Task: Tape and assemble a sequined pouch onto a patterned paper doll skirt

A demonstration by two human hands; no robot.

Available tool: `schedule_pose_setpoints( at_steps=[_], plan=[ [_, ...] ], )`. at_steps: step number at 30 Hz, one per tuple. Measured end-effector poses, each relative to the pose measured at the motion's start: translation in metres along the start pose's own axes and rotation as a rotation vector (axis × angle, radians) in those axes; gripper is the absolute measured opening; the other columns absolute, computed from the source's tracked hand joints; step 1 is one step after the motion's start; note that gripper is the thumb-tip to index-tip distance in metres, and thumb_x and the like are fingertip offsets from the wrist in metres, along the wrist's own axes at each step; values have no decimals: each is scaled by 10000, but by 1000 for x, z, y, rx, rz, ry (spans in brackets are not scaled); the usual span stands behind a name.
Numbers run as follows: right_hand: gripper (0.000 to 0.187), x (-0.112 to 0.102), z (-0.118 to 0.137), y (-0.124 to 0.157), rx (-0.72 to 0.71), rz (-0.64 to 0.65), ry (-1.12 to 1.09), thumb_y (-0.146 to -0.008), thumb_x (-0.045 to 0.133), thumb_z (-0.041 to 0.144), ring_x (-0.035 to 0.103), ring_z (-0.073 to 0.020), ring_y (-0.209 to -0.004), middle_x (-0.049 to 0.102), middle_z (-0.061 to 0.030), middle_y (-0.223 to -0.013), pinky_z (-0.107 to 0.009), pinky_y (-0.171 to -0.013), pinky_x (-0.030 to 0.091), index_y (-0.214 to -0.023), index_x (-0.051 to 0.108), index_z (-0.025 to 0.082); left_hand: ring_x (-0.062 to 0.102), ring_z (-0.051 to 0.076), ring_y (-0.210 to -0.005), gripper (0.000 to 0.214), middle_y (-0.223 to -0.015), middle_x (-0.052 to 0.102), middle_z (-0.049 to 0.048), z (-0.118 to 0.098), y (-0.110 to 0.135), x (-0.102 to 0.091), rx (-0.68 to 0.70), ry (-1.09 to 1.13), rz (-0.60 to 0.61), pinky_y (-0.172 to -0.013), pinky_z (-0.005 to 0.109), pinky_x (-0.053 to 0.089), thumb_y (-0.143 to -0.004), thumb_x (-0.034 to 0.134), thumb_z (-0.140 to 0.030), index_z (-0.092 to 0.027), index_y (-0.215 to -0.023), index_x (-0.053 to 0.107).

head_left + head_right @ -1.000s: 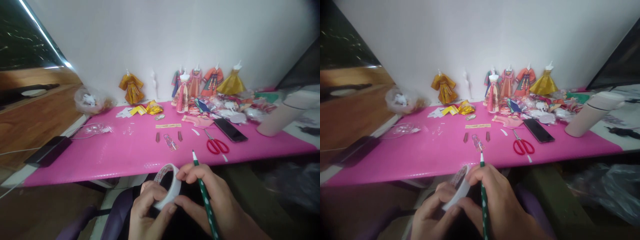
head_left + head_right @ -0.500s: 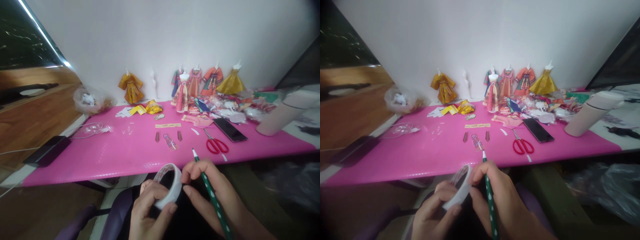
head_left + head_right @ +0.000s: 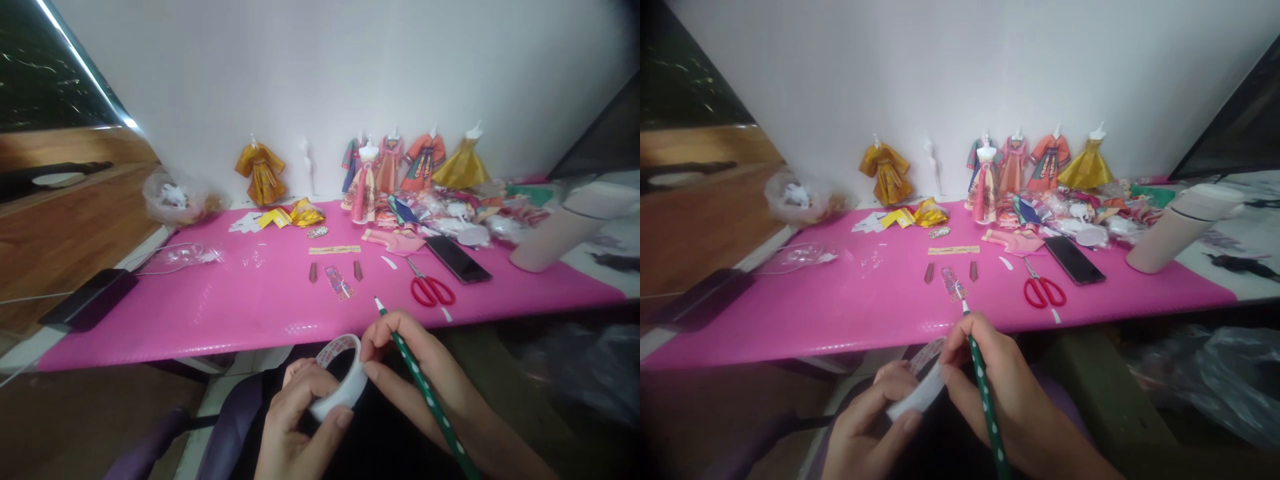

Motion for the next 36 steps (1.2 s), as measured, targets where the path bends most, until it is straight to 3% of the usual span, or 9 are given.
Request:
schedule_pose_setpoints(
  at_steps=[10, 16, 19, 23, 29, 32, 34, 36],
  plan=[
    [242, 0, -2, 0, 117, 6, -114, -772, 566, 34, 506, -113, -657, 551, 37, -756, -232, -575, 426, -830, 442, 233, 544, 194, -671, 190, -658, 595, 7, -1, -2, -1, -6, -85, -20, -698, 325, 425, -881, 629, -327, -216, -728, 614],
    [247, 0, -4, -2, 140, 7, -92, -762, 575, 28, 517, -107, -669, 566, 43, -779, -241, -630, 445, -814, 447, 233, 537, 169, -590, 126, -609, 602, -17, -13, -9, -5, 96, -218, -82, -705, 321, 417, -846, 671, -258, -220, -728, 648],
    [202, -3, -5, -4, 75, -14, -84, -817, 574, 78, 555, -116, -720, 590, 36, -823, -252, -688, 468, -846, 457, 240, 550, 166, -609, 134, -617, 612, -11, -9, -8, -9, 30, -171, -79, -689, 300, 415, -843, 674, -264, -212, -720, 660],
    [201, -13, -6, -3, -46, -74, -50, -846, 570, 97, 618, -137, -845, 626, 27, -912, -274, -792, 493, -905, 469, 260, 553, 167, -631, 205, -673, 612, 11, -1, -6, -16, -179, 35, -93, -601, 254, 406, -819, 690, -369, -193, -715, 676],
    [374, -6, -13, 0, -78, 195, 145, -727, 694, 60, 635, -223, -1055, 655, -34, -1192, -331, -863, 503, -979, 502, 259, 475, 134, -613, 367, -660, 533, -5, 2, -6, -20, -317, 318, 7, -583, 221, 380, -798, 694, -525, -172, -707, 654],
    [267, 3, -15, -2, -115, 202, 139, -773, 665, 78, 682, -190, -910, 708, -25, -1054, -285, -772, 527, -910, 504, 241, 479, 131, -614, 389, -655, 534, -8, 7, -8, -20, -323, 348, 39, -586, 217, 380, -811, 676, -545, -171, -708, 655],
    [208, 7, -16, -3, -176, 138, 130, -816, 646, 101, 692, -162, -822, 720, -11, -954, -255, -722, 530, -860, 496, 238, 547, 153, -659, 366, -704, 600, 9, 10, -10, -23, -285, 329, -17, -617, 227, 422, -819, 669, -541, -180, -761, 683],
    [216, 9, -16, -4, -269, 50, 151, -828, 666, 131, 693, -153, -796, 720, -7, -920, -246, -704, 529, -840, 481, 243, 621, 201, -835, 304, -885, 679, 38, 12, -10, -32, -213, 250, -189, -731, 256, 473, -816, 691, -498, -211, -915, 706]
  ],
)
Point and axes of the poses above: each hand's wrist, its own y-axis away from the middle knuckle, its own x-axis out of the palm, z = x × y, the point moved 4 cm from there along -y, towards the middle knuckle
